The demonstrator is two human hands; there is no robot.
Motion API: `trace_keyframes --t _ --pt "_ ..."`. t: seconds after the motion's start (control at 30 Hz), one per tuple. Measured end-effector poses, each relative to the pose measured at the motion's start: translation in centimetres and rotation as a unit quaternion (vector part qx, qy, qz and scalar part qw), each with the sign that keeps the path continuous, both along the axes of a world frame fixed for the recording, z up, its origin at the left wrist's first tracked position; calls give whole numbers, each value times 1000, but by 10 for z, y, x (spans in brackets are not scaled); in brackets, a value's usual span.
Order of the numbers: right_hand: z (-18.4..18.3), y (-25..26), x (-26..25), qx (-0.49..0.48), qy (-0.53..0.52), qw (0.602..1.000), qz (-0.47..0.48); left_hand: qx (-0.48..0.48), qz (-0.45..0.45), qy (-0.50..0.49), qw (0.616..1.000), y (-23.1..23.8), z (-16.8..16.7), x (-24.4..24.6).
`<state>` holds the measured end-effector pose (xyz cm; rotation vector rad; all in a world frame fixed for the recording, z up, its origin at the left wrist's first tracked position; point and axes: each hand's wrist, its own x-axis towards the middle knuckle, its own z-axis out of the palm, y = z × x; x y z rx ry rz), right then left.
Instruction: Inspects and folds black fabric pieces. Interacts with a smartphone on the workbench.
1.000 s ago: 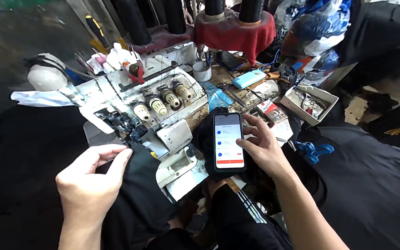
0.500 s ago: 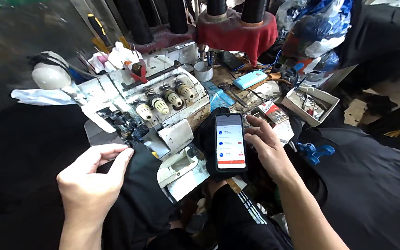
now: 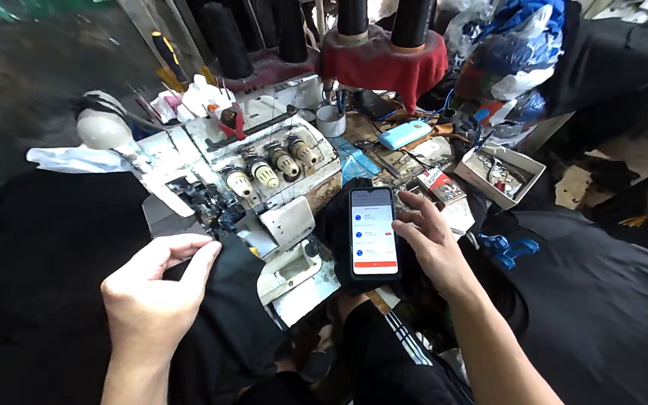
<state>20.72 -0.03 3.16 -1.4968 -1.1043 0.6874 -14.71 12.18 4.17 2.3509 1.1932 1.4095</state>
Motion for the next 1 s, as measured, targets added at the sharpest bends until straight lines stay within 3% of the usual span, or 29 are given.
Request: trace_keyframes --t 1.0 --pt "-1 1 -2 -4 -5 1000 -2 -2 0 0 1000 -2 0 0"
